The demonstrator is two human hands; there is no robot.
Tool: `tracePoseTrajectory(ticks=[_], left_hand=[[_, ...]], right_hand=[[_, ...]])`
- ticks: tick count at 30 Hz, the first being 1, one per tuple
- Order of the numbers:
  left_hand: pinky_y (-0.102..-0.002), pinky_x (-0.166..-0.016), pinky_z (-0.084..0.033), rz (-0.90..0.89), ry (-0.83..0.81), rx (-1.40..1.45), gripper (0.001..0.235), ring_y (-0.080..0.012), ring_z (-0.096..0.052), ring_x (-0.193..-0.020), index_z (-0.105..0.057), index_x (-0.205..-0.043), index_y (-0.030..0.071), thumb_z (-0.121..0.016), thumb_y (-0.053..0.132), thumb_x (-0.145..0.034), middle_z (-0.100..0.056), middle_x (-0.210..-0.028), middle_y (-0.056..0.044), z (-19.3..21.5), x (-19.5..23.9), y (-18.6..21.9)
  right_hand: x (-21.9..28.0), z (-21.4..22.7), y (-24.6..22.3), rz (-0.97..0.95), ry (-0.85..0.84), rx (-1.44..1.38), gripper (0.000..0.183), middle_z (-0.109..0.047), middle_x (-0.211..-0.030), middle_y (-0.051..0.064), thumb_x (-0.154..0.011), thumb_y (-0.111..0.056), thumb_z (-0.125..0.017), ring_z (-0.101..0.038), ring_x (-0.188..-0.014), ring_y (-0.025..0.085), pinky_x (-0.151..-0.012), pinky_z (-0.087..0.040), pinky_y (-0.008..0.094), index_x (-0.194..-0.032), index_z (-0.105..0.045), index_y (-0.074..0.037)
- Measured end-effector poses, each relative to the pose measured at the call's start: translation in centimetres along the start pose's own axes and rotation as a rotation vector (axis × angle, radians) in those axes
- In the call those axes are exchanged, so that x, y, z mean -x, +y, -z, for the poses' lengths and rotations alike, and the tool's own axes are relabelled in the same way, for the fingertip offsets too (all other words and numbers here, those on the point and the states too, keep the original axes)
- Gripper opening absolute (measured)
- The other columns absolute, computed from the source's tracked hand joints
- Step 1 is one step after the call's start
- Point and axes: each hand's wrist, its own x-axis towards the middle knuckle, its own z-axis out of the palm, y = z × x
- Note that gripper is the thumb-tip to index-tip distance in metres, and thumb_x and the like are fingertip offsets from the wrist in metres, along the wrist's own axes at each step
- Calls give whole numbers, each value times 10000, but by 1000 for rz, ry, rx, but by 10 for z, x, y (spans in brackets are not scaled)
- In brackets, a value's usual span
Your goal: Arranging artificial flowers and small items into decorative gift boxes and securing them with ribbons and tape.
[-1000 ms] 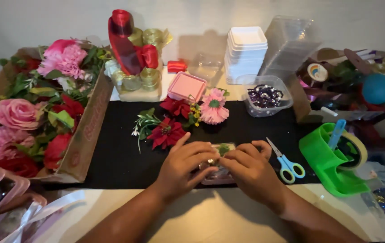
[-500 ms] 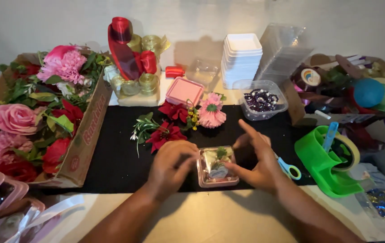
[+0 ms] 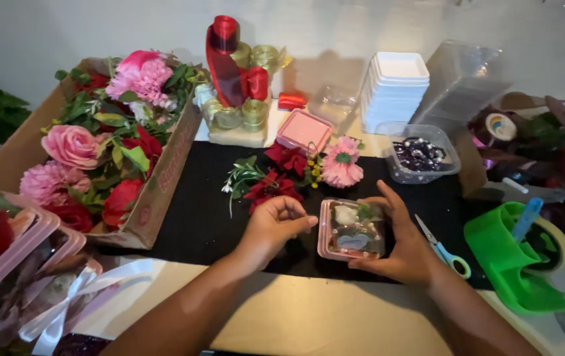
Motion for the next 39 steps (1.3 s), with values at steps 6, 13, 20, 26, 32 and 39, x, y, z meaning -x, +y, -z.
tracePoseTrajectory(ticks=[6,13,20,26,32,39], left_hand=[[-204,-533,-400,85,27,-87,189,-32,-541,-605,-642,-860,71,-830,67,-845,-652,-713,22,-6,3,4],[-181,-554,-425,70,34,-22,208,-20,-571,-627,-630,-849,88,-837,75,-832,-656,-722,42,-5,0,-5],[-212,-560,-477,64,-16,-58,253,-42,-602,-664,-596,-841,104,-849,100,-837,-671,-781,20,-6,1,-7],[-251,-595,-565,153,-26,45,242,-72,-675,-740,-572,-875,108,-809,123,-833,-741,-933,0,-9,2,1],[-253,-602,-529,253,-21,95,331,-99,-686,-746,-547,-1051,85,-805,141,-851,-746,-901,-51,-10,5,6],[-250,-629,-514,231,40,150,457,-108,-675,-735,-548,-1234,52,-794,115,-853,-740,-902,-62,-16,6,6]], right_hand=[[4,1,3,98,29,89,1390,-509,-1428,187,-607,-255,-998,-575,-1293,286,-1086,-461,426,-1613,-51,-104],[5,-1,2,120,57,77,1387,-502,-1439,201,-618,-237,-994,-574,-1294,294,-1088,-464,434,-1612,-37,-99],[6,-6,-2,179,90,89,1378,-502,-1429,217,-600,-211,-998,-585,-1280,316,-1043,-505,437,-1608,-61,-144],[6,-10,-2,286,155,202,1401,-519,-1417,222,-585,-259,-1002,-607,-1255,317,-1039,-511,450,-1605,-45,-167],[5,-12,-2,309,159,171,1384,-507,-1426,230,-590,-248,-1001,-590,-1277,333,-1047,-513,458,-1603,-61,-166],[8,-18,5,280,203,160,1377,-506,-1441,222,-599,-255,-997,-584,-1296,322,-1052,-522,443,-1601,-60,-133]])
